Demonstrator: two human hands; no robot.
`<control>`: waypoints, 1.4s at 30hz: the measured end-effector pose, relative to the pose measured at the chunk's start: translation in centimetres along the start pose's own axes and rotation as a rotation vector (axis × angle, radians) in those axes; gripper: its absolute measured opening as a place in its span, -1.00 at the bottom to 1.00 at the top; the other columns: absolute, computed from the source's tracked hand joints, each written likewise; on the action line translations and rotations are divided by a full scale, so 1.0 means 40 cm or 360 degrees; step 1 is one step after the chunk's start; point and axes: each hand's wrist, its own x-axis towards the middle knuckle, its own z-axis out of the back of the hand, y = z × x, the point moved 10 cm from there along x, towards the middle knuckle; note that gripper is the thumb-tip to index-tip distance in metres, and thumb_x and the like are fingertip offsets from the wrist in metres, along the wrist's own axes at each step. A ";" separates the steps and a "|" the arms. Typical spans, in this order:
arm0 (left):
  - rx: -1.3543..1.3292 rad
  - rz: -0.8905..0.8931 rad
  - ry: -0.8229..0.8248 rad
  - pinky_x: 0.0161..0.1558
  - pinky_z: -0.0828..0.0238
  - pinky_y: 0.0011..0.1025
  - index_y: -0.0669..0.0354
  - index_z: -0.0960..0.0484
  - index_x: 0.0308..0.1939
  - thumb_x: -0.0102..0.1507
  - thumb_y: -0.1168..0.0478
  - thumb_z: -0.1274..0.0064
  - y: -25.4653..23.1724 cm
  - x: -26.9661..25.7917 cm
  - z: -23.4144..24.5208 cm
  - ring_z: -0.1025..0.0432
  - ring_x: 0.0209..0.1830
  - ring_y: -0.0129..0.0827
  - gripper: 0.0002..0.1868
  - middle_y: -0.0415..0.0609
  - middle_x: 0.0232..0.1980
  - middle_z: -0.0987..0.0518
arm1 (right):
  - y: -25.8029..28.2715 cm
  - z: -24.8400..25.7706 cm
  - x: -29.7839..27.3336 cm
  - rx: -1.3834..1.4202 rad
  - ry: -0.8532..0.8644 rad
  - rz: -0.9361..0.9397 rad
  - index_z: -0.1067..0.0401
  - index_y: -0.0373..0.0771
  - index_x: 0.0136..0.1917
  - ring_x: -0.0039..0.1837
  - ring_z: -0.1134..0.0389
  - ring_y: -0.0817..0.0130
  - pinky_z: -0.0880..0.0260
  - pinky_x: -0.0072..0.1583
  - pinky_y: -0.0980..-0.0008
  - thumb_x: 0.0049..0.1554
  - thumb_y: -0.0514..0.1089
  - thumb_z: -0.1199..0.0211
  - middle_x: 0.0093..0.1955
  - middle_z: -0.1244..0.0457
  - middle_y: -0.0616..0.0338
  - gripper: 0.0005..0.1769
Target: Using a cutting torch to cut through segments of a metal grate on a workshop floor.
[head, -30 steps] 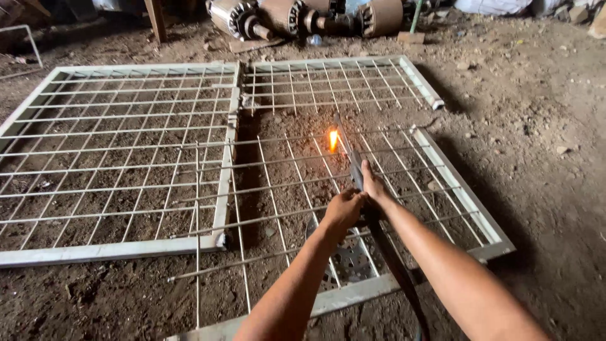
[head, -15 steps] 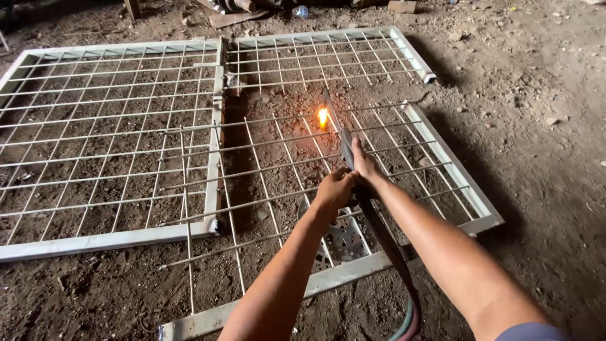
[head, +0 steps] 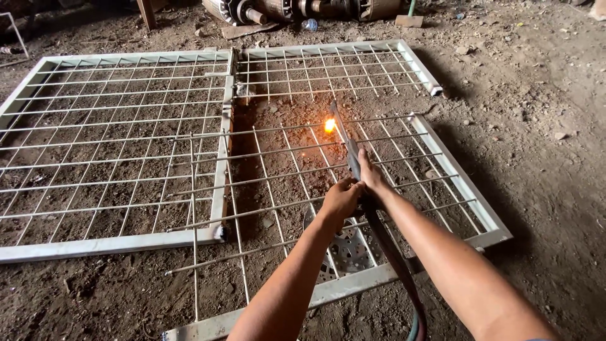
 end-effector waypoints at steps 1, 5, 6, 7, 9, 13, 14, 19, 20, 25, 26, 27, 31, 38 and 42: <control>0.0000 -0.0004 0.0000 -0.08 -0.63 -0.36 0.24 -0.29 0.46 0.37 0.06 0.06 0.002 0.004 -0.001 -0.60 -0.10 -0.25 -0.39 0.20 0.16 -0.64 | -0.009 0.000 0.009 -0.0001 -0.0001 0.0004 -0.11 -0.28 0.56 -0.07 -0.30 0.21 -0.43 -0.20 0.21 0.08 0.71 0.63 -0.08 -0.19 -0.06 0.26; -0.0016 0.0010 0.0015 -0.16 -0.63 -0.40 0.23 -0.26 0.47 0.38 0.07 0.06 0.011 0.008 0.000 -0.60 -0.15 -0.29 -0.39 0.20 0.15 -0.64 | -0.025 -0.003 0.032 0.0106 0.0013 0.0077 -0.13 -0.33 0.51 -0.12 -0.25 0.30 -0.37 -0.25 0.28 0.08 0.73 0.59 -0.14 -0.16 0.09 0.27; -0.0027 0.0038 0.0029 -0.16 -0.63 -0.39 0.21 -0.23 0.49 0.38 0.07 0.08 0.015 0.007 0.000 -0.60 -0.16 -0.28 -0.38 0.20 0.16 -0.64 | -0.026 -0.005 0.036 0.0116 0.0025 0.0099 -0.16 -0.34 0.49 -0.15 -0.22 0.30 -0.33 -0.28 0.29 0.08 0.74 0.58 -0.17 -0.13 0.11 0.27; -0.0026 0.0037 0.0027 -0.16 -0.63 -0.39 0.21 -0.23 0.49 0.38 0.07 0.08 0.009 0.003 0.001 -0.60 -0.16 -0.28 -0.38 0.20 0.16 -0.64 | -0.031 -0.005 0.041 0.0117 0.0027 0.0100 -0.16 -0.34 0.49 -0.15 -0.22 0.30 -0.33 -0.28 0.29 0.08 0.74 0.58 -0.17 -0.13 0.11 0.27; -0.0055 0.0064 0.0037 -0.17 -0.62 -0.38 0.20 -0.20 0.50 0.38 0.08 0.08 0.004 -0.008 -0.002 -0.59 -0.18 -0.30 -0.37 0.20 0.15 -0.64 | -0.049 -0.006 0.046 0.0121 0.0037 0.0077 -0.25 -0.33 0.43 -0.16 -0.24 0.34 -0.34 -0.30 0.31 0.05 0.76 0.56 -0.19 -0.14 0.12 0.28; 0.0047 -0.0015 0.0016 -0.08 -0.62 -0.48 0.26 -0.24 0.49 0.41 0.06 0.06 0.015 0.018 0.004 -0.61 -0.11 -0.40 -0.38 0.16 0.18 -0.62 | -0.053 -0.003 0.043 0.0085 0.0013 0.0015 -0.31 -0.37 0.37 -0.19 -0.22 0.33 -0.29 -0.33 0.30 0.07 0.76 0.58 -0.19 -0.12 0.12 0.29; 0.0021 0.0020 0.0015 -0.10 -0.63 -0.44 0.24 -0.24 0.49 0.40 0.07 0.07 0.008 0.004 0.003 -0.60 -0.12 -0.35 -0.39 0.17 0.17 -0.62 | -0.038 -0.007 0.035 0.0103 0.0031 0.0064 -0.27 -0.34 0.40 -0.19 -0.23 0.35 -0.32 -0.32 0.31 0.05 0.77 0.58 -0.19 -0.13 0.12 0.28; 0.0005 0.0059 0.0011 -0.11 -0.63 -0.40 0.23 -0.25 0.48 0.40 0.08 0.08 0.008 -0.006 0.003 -0.60 -0.11 -0.28 -0.40 0.18 0.15 -0.63 | -0.013 -0.011 0.009 0.0117 0.0036 0.0056 -0.20 -0.27 0.44 -0.18 -0.25 0.36 -0.35 -0.32 0.32 0.02 0.77 0.58 -0.17 -0.16 0.10 0.27; -0.0012 0.0057 0.0019 -0.11 -0.63 -0.40 0.24 -0.25 0.47 0.40 0.08 0.08 0.006 -0.007 0.001 -0.60 -0.10 -0.28 -0.40 0.19 0.15 -0.63 | -0.024 -0.005 0.008 0.0102 -0.0008 -0.0031 -0.23 -0.29 0.43 -0.18 -0.27 0.34 -0.35 -0.32 0.31 0.03 0.77 0.57 -0.16 -0.17 0.09 0.28; 0.0009 0.0057 0.0031 -0.12 -0.63 -0.38 0.24 -0.32 0.44 0.39 0.07 0.09 -0.002 -0.013 0.000 -0.60 -0.11 -0.26 -0.43 0.17 0.12 -0.64 | -0.020 -0.002 0.008 0.0094 -0.0008 0.0005 -0.14 -0.28 0.48 -0.12 -0.29 0.30 -0.39 -0.28 0.27 0.01 0.77 0.57 -0.12 -0.19 0.05 0.28; -0.0001 0.0064 0.0032 -0.12 -0.62 -0.38 0.24 -0.34 0.43 0.39 0.07 0.08 -0.001 -0.015 0.000 -0.59 -0.11 -0.26 -0.44 0.18 0.12 -0.64 | -0.022 0.000 0.003 0.0070 -0.0023 -0.0031 -0.14 -0.27 0.49 -0.09 -0.31 0.31 -0.41 -0.25 0.28 0.01 0.76 0.58 -0.10 -0.21 0.06 0.28; -0.0012 0.0071 0.0033 -0.12 -0.61 -0.37 0.24 -0.35 0.42 0.39 0.07 0.08 -0.001 -0.017 0.000 -0.58 -0.10 -0.25 -0.45 0.19 0.12 -0.64 | -0.024 0.003 -0.001 0.0045 -0.0039 -0.0067 -0.14 -0.27 0.49 -0.06 -0.33 0.32 -0.44 -0.22 0.29 0.02 0.76 0.59 -0.09 -0.22 0.07 0.28; -0.0019 0.0043 0.0028 -0.06 -0.62 -0.37 0.26 -0.35 0.42 0.40 0.08 0.07 0.016 0.011 0.003 -0.60 -0.06 -0.26 -0.45 0.18 0.13 -0.65 | -0.040 -0.011 0.039 0.0113 0.0067 0.0107 -0.16 -0.32 0.46 -0.03 -0.31 0.29 -0.46 -0.19 0.26 0.05 0.75 0.59 -0.08 -0.20 0.04 0.27; 0.0049 0.0046 0.0005 0.04 -0.61 -0.35 0.25 -0.33 0.43 0.39 0.07 0.07 0.001 -0.016 0.007 -0.59 0.02 -0.21 -0.43 0.20 0.18 -0.61 | -0.048 0.003 -0.006 -0.0003 -0.0062 -0.0139 -0.34 -0.31 0.37 -0.15 -0.31 0.34 -0.38 -0.32 0.31 0.10 0.75 0.57 -0.16 -0.19 0.06 0.24; 0.0052 0.0054 -0.0010 0.07 -0.60 -0.33 0.24 -0.32 0.44 0.38 0.07 0.07 0.001 -0.013 0.008 -0.59 0.05 -0.18 -0.42 0.23 0.20 -0.60 | -0.032 0.008 -0.002 0.0003 -0.0099 -0.0067 -0.24 -0.23 0.48 -0.15 -0.32 0.41 -0.33 -0.37 0.41 0.06 0.75 0.56 -0.11 -0.25 0.06 0.24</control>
